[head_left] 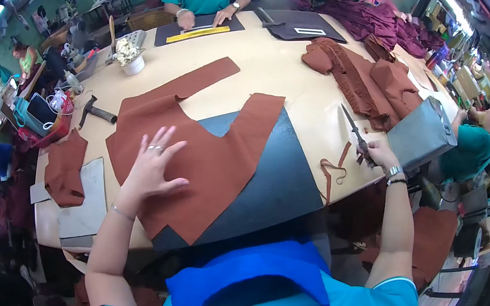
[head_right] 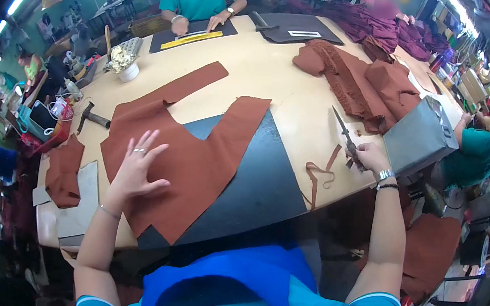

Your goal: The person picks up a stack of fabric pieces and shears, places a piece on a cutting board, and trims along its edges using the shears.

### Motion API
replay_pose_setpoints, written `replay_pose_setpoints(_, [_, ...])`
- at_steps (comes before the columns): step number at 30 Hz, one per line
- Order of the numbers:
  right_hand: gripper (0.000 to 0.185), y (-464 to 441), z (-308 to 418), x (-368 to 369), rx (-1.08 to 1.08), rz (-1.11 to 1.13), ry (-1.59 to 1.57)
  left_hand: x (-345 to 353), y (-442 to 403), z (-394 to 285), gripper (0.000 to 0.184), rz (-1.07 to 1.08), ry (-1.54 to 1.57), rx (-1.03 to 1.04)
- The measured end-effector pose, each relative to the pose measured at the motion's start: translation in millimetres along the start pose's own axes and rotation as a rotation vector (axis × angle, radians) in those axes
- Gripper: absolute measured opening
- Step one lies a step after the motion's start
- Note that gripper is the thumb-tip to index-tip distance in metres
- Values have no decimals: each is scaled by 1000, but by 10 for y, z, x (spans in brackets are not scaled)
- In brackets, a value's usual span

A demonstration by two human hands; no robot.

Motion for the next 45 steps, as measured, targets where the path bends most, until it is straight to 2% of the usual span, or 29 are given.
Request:
replay_pose_setpoints(1, [25,130,43,38,-15,66,-219,16,-147,-101,81,-8,8,98])
replay_pose_setpoints(5, [19,737,468,297,-135,77,-620,268,-697,-489,67,22,19,463])
replay_pose_setpoints(8, [21,1070,547,645,-261,169,-884,605,-1123,-605,63,-6,37,558])
replay_pose_setpoints(10, [23,1431,719,956,-269,286,-1033,734,-1354,-602,64,9,82,459])
replay_pose_setpoints(12, [25,1632,696,1316,-133,398,-1130,838,-1435,-573,64,97,79,312])
replay_pose_setpoints(14, [30,1773,646,1624,0,489,-1145,871,-1398,-588,64,66,142,219])
replay_pose_setpoints(17, [37,1921,710,1919,22,678,-1132,826,-1278,-673,61,45,146,55])
replay_pose_setpoints(20, [43,1951,730,2135,66,820,-1134,919,-1211,-630,56,17,292,-100])
replay_pose_setpoints(22, [46,1984,804,2204,107,881,-1195,902,-1175,-657,53,-3,239,-89])
replay_pose_setpoints(26, [48,1986,925,2319,121,831,-1257,931,-1156,-676,54,-40,162,-61])
replay_pose_setpoints(30, [49,1903,1089,2417,72,733,-1186,918,-1082,-780,55,-42,107,-60])
replay_pose_setpoints(38, [44,1833,1333,2405,83,544,-1105,923,-1031,-833,56,-34,103,-66])
replay_pose_setpoints(45, [34,1827,1331,2418,69,520,-1102,925,-1031,-837,56,-38,94,-61])
Point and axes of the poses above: each hand's wrist, its own y-axis away from the middle knuckle, its own x-axis out of the palm, z = x × y, the point moved 6 cm from there along -y, towards the middle knuckle, and after that the axes turned 4 degrees about x, right-handed, at the moved point
